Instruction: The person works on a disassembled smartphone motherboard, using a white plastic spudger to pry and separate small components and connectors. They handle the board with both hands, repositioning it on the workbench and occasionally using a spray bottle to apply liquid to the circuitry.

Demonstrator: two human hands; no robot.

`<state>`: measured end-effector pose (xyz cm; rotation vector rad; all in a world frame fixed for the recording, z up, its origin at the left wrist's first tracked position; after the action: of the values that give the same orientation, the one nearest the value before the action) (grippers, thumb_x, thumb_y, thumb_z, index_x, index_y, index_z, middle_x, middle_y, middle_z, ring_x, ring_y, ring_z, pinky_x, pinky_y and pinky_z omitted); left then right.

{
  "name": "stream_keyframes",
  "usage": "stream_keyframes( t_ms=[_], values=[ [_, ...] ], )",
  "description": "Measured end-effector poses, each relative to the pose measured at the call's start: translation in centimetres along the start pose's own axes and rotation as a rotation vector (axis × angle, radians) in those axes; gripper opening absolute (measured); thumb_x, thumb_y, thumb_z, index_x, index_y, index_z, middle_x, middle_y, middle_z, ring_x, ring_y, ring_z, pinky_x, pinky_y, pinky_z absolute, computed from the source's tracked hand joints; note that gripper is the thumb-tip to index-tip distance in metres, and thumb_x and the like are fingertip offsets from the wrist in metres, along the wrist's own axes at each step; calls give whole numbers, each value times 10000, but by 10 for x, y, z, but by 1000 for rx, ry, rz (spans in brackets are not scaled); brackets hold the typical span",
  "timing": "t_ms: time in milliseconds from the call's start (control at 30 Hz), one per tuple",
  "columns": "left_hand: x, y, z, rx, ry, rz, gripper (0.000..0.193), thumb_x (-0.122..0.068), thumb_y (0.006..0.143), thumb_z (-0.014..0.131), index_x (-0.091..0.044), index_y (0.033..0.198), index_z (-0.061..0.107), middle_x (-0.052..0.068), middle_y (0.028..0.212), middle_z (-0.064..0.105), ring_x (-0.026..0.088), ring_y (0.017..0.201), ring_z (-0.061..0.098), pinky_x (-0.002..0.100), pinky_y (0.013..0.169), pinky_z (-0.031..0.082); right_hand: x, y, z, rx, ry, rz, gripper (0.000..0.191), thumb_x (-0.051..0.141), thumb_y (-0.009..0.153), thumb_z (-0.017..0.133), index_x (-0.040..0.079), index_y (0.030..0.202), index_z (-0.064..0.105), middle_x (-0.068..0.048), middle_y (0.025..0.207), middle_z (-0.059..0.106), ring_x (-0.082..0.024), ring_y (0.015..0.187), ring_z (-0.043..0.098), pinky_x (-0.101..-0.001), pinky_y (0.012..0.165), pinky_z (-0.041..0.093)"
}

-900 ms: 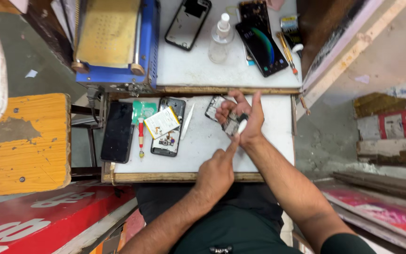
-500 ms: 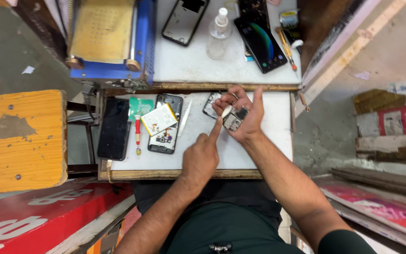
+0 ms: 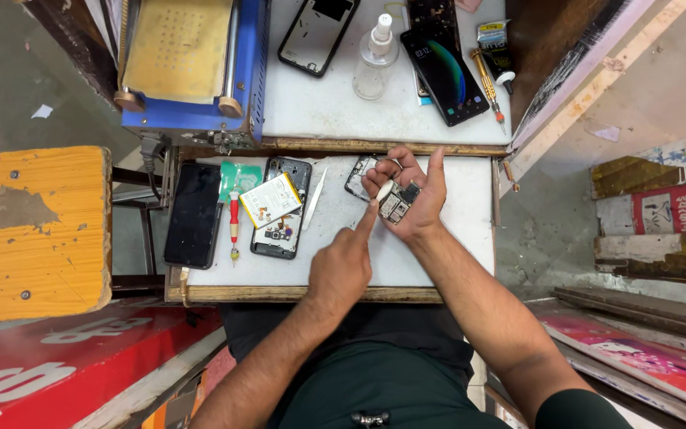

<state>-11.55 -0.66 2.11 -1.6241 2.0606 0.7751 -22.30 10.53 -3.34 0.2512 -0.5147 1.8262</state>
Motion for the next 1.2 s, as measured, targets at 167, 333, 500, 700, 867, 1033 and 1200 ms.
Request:
stream_keyframes(
  t_ms=[167, 333, 500, 700, 867, 1033, 1200],
  values=[
    [-27, -26, 9, 54, 52, 90, 730, -26, 883, 627, -186, 1572, 446, 93, 787, 567, 278, 543, 628, 413, 494, 557, 6, -1, -4, -26, 21, -7, 710, 783, 978, 398, 112, 1094, 597, -87, 846, 655, -250, 832, 666, -418, 857, 582],
    [-20, -26, 4, -15, 86, 120, 700, -23, 888, 646, -227, 1542, 502, 91, 787, 574, 262, 521, 623, 399, 469, 542, 7, -1, -8, -15, 83, -12, 700, 781, 994, 422, 111, 1096, 595, -52, 833, 623, -213, 798, 645, -379, 795, 581],
    [-22, -21, 3, -6, 97, 114, 725, -21, 859, 657, -194, 1546, 499, 107, 802, 585, 278, 512, 619, 396, 460, 538, 1, -4, -4, -23, 2, 4, 686, 781, 969, 436, 123, 1071, 602, -51, 803, 602, -203, 788, 631, -365, 758, 568],
    [-21, -26, 5, 42, 167, 100, 706, -46, 868, 666, -225, 1534, 515, 101, 754, 579, 275, 499, 626, 412, 436, 534, 2, -5, -10, -96, 53, 14, 673, 777, 971, 420, 129, 1049, 586, -49, 814, 593, -202, 767, 601, -354, 724, 539],
    [-21, -30, 6, 12, 150, 129, 736, -39, 852, 668, -217, 1547, 503, 101, 777, 573, 267, 520, 627, 396, 458, 541, -1, -10, -12, -101, 30, -1, 689, 785, 975, 423, 122, 1062, 588, -44, 796, 566, -207, 758, 583, -369, 707, 529],
    [-20, -30, 6, 10, 165, 122, 759, -31, 833, 670, -246, 1543, 509, 88, 771, 571, 261, 526, 624, 399, 461, 538, -8, -12, -12, -94, 5, 28, 700, 784, 964, 410, 116, 1059, 597, -51, 784, 572, -203, 740, 582, -360, 686, 526],
    [-21, -36, 11, 28, 169, 133, 789, -20, 809, 669, -248, 1546, 503, 91, 741, 564, 259, 494, 614, 407, 438, 533, -4, -15, -17, -103, 32, -7, 697, 787, 967, 403, 122, 1062, 591, -37, 781, 561, -200, 755, 586, -363, 705, 535]
  ],
)
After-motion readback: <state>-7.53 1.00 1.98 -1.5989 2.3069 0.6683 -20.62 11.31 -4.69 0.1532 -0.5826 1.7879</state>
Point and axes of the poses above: each hand's wrist, its own y-axis towards the middle knuckle, its own z-axis out of the palm, x = y × z, the point moved 9 cm from there along y, towards the middle knuckle
